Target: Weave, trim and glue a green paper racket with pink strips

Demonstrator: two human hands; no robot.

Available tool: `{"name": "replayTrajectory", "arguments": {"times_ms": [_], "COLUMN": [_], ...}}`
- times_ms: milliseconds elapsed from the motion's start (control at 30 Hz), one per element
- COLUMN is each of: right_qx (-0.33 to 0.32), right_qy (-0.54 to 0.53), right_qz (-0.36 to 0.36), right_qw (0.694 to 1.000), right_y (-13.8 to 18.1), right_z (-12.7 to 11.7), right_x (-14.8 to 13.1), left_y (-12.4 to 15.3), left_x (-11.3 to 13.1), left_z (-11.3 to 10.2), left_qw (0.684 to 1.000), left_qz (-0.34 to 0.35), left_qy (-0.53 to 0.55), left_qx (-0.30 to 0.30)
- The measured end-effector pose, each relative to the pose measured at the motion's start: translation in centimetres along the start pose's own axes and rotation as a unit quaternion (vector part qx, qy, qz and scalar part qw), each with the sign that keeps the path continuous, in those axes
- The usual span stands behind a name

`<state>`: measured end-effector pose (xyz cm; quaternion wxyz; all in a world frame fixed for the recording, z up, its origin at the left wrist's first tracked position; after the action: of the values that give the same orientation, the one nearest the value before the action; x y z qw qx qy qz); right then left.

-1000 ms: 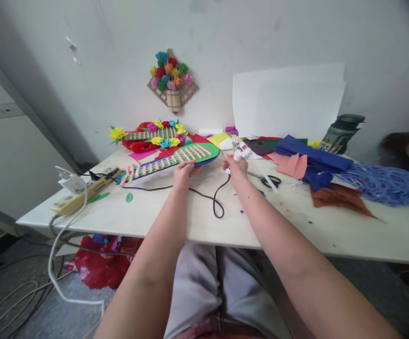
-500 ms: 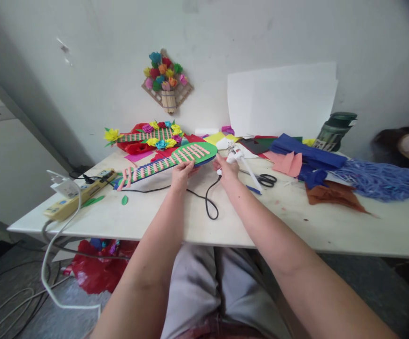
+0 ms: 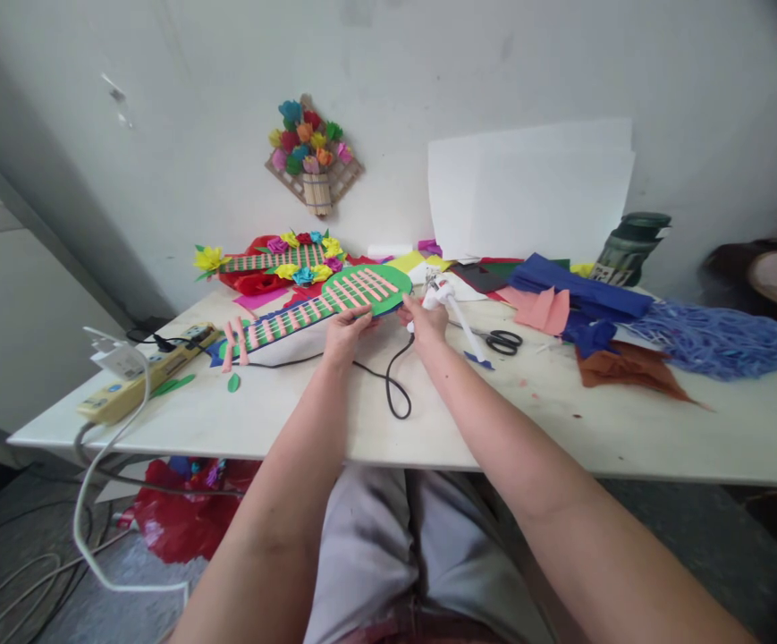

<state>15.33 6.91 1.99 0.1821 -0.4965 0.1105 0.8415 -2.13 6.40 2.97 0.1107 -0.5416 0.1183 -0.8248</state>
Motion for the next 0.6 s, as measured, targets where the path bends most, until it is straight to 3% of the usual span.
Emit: {"name": "replayTrajectory", "arguments": {"times_ms": [600], "right_qx": [0.043], "right_qy": [0.004], "right_qz": [-0.029], "right_qw": [0.999], "right_y": [0.4], "right_z": [-0.3], "right_x": [-0.4], "left_y": [0.2], "left_x": [0.4], "left_z": [1.1], "left_qw": [0.998], "left_qz": [0.049], "left_qy": [-0.031], "left_qx": [-0.027]}}
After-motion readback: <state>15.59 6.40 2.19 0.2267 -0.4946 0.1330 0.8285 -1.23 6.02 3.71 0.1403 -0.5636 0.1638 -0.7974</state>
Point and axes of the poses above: each hand's wrist, its own y-axis away from the middle knuckle, its own z-axis out of the palm, x = y × z, the point moved 9 cm from there along -y, towards the middle knuckle, and after that the axes turned 3 degrees about z, right-handed, at the moved point
